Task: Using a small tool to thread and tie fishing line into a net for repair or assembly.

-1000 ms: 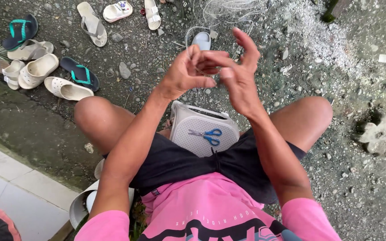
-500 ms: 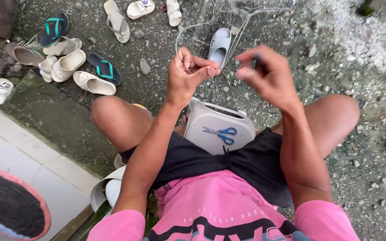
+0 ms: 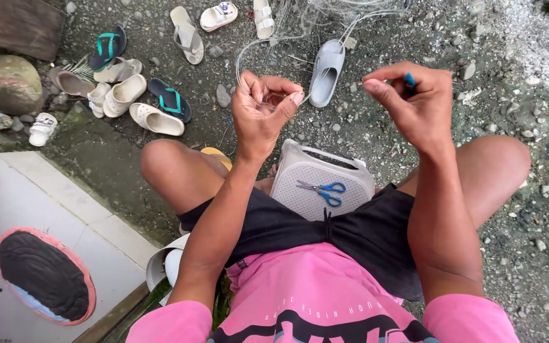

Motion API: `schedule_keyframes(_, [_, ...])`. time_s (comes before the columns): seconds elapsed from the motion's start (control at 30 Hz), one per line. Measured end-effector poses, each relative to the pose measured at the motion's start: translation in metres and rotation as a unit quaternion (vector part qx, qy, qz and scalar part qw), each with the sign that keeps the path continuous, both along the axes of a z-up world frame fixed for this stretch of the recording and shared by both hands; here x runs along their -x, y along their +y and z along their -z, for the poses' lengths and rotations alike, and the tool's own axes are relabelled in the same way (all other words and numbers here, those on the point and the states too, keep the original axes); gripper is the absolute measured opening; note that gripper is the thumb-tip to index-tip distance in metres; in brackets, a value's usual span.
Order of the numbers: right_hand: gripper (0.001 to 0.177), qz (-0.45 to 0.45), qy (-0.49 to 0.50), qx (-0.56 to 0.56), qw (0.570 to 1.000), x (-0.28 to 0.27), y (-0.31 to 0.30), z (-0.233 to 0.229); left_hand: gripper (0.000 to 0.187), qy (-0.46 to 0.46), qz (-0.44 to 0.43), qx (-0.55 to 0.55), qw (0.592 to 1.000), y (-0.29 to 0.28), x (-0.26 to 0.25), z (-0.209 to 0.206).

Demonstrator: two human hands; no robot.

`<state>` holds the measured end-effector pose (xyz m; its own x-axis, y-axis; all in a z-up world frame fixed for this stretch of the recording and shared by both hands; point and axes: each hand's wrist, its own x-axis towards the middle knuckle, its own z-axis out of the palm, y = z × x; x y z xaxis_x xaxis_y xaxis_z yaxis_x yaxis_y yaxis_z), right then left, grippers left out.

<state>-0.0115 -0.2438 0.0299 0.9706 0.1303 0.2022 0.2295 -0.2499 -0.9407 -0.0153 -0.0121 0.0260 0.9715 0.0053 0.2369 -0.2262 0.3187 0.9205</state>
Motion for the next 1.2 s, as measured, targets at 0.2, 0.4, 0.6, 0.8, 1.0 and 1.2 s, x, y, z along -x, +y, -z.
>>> schedule_keyframes(0.2, [0.006,0.01,-0.011,-0.03,0.999,-0.002,-0.015,0.008,0.045,-0.015,-0.01,-0.011,1.0,0.005,-0.001,-0.004])
schedule_keyframes(0.4, [0.025,0.039,-0.18,0.07,0.98,-0.004,0.0,-0.004,0.046,-0.015,-0.006,-0.036,0.999,0.001,-0.001,-0.008])
schedule_keyframes(0.6, [0.025,-0.014,-0.234,0.079,0.969,0.014,0.053,-0.015,0.042,-0.004,0.005,-0.043,0.999,-0.016,-0.001,0.003])
schedule_keyframes(0.8, [0.004,-0.007,-0.211,0.053,0.976,0.012,0.038,-0.022,0.045,0.012,-0.002,-0.021,1.0,-0.009,0.0,0.0])
schedule_keyframes(1.0, [0.004,0.021,-0.202,0.056,0.977,0.008,0.038,-0.01,0.046,0.012,0.003,-0.025,1.0,-0.01,0.0,-0.004])
schedule_keyframes(1.2, [0.008,0.007,-0.283,0.072,0.956,0.011,0.047,-0.018,0.046,0.04,0.016,0.0,0.999,-0.02,0.004,-0.002])
